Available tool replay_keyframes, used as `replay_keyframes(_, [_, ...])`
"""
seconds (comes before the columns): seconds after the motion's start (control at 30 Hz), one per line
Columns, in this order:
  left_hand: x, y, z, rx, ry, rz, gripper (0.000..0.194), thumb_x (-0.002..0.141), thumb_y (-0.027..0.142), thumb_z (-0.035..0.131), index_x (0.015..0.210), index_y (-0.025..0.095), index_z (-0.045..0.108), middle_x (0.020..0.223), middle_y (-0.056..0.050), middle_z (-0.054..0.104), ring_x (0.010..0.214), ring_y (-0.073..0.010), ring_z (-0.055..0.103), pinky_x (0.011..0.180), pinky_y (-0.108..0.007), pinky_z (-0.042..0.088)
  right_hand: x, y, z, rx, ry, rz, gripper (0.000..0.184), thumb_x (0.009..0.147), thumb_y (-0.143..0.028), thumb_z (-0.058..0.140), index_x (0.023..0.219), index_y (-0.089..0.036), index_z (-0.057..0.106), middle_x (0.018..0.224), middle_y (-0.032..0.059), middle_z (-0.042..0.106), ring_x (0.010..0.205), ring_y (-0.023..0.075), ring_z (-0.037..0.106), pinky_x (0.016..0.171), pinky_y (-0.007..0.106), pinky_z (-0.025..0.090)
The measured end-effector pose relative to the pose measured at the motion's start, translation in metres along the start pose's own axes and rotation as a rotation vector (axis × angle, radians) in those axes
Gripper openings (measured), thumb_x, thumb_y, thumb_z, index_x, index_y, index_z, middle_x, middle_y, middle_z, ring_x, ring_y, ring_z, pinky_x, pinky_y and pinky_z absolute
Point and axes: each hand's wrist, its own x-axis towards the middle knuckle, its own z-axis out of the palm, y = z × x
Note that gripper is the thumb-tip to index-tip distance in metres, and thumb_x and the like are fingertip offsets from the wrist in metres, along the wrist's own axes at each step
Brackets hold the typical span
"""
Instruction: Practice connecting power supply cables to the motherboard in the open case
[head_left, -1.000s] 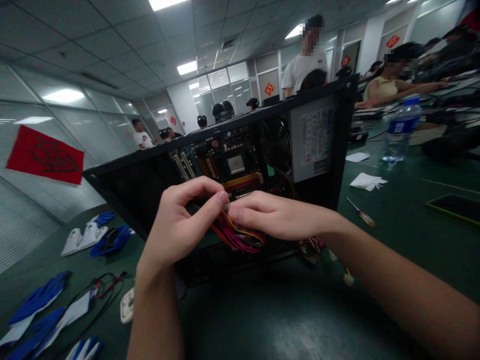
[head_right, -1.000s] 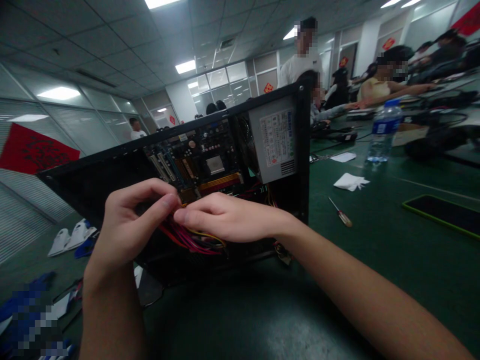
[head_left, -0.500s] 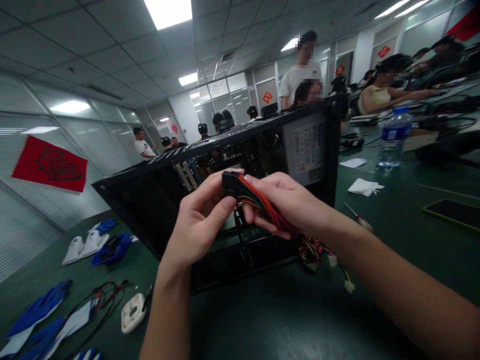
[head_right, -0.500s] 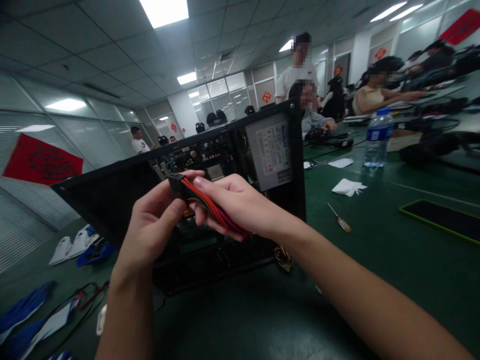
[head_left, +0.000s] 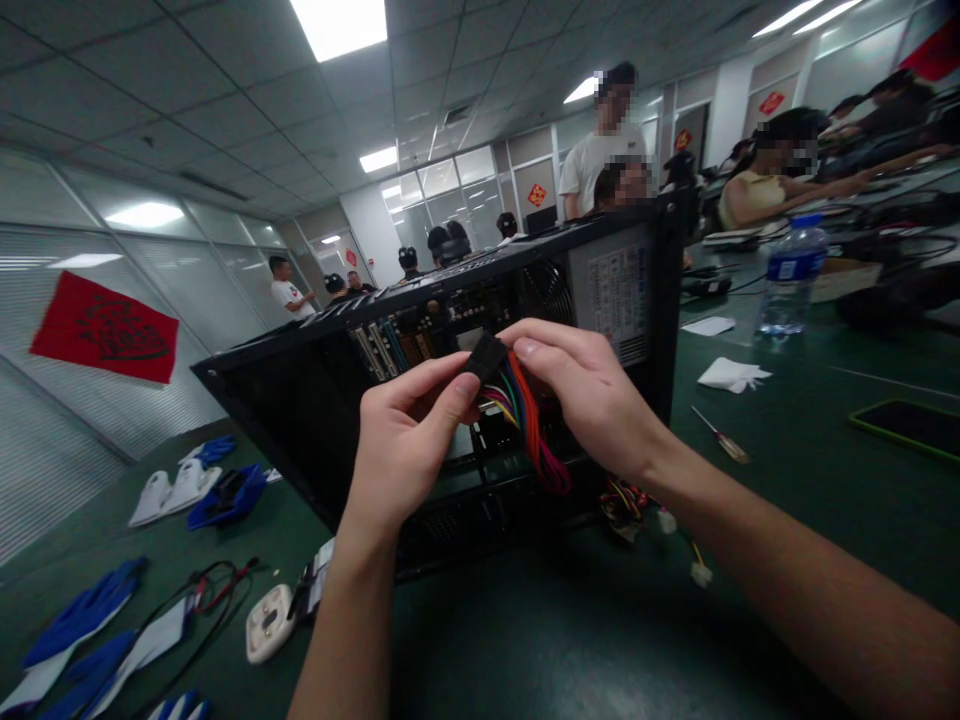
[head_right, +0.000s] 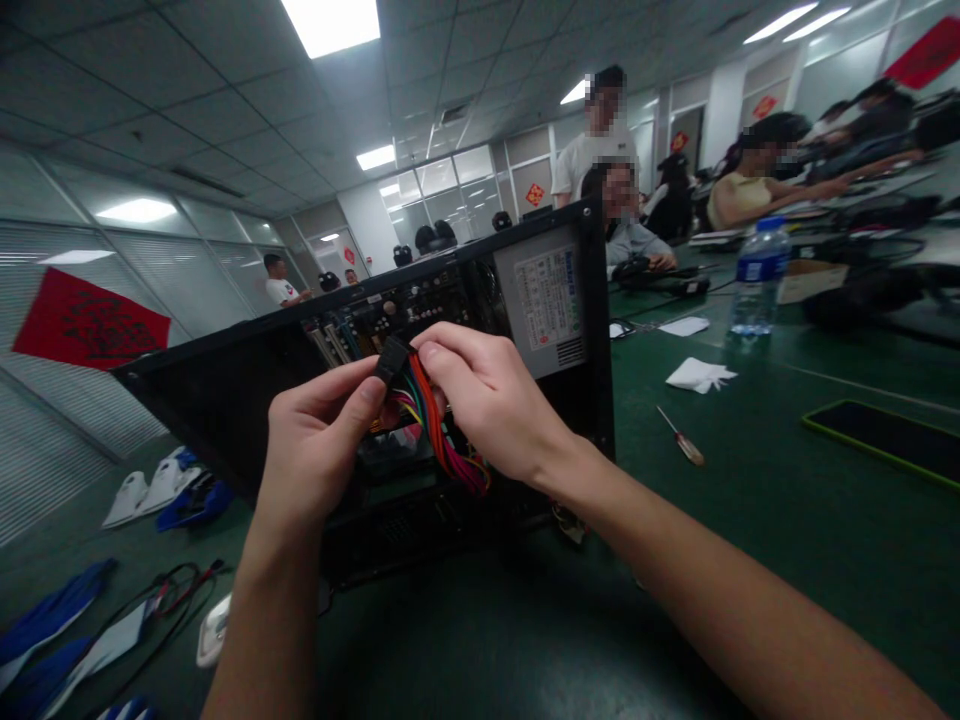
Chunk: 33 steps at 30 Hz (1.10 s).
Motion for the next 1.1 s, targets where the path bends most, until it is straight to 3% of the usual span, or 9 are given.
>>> replay_keyframes(0.2, [0.002, -0.014, 0.005, -0.128, -0.011, -0.115, 0.037, 0.077, 0.047, 0.079, 0.098, 0.016, 0.079, 0.076, -0.005, 0.076, 0.066, -0.0169, 0.070, 0.066, -0.029, 0.059, 0.002, 0.003, -0.001, -0.111, 0.021, -0.052, 0.042, 0.090, -0.053, 0.061, 0.068, -0.017, 0.059, 0.062, -0.0011, 0.049, 0.060, 0.0119, 0.045, 0.052, 0.023, 0.035])
replay_keyframes(0.4, [0.004, -0.014, 0.006, -0.393, -0.086, -0.246, 0.042, 0.066, 0.034, 0.088, 0.104, 0.019, 0.078, 0.097, -0.008, 0.078, 0.083, -0.0192, 0.074, 0.076, -0.029, 0.062, 0.009, 0.005, -0.006, 0.061, 0.064, 0.007, 0.043, 0.088, -0.057, 0.061, 0.069, -0.018, 0.059, 0.065, 0.0000, 0.053, 0.061, 0.0132, 0.050, 0.051, 0.023, 0.039])
replay_keyframes(0.67, [0.007, -0.011, 0.009, -0.480, 0.000, -0.302, 0.035, 0.066, 0.026, 0.088, 0.099, 0.019, 0.077, 0.095, -0.005, 0.078, 0.087, -0.0178, 0.075, 0.083, -0.027, 0.062, 0.009, 0.007, -0.010, 0.117, 0.019, 0.040, 0.038, 0.086, -0.054, 0.065, 0.077, -0.017, 0.066, 0.072, 0.0010, 0.061, 0.066, 0.0145, 0.057, 0.055, 0.023, 0.046])
replay_keyframes(1.1, [0.004, -0.005, 0.017, -0.722, 0.023, -0.373, 0.028, 0.062, 0.013, 0.089, 0.088, 0.015, 0.078, 0.087, -0.003, 0.079, 0.075, -0.0087, 0.073, 0.071, -0.010, 0.057, 0.010, 0.012, -0.006, 0.166, 0.047, -0.067, 0.039, 0.084, -0.055, 0.070, 0.078, -0.016, 0.065, 0.070, 0.0001, 0.058, 0.065, 0.0123, 0.053, 0.055, 0.022, 0.043])
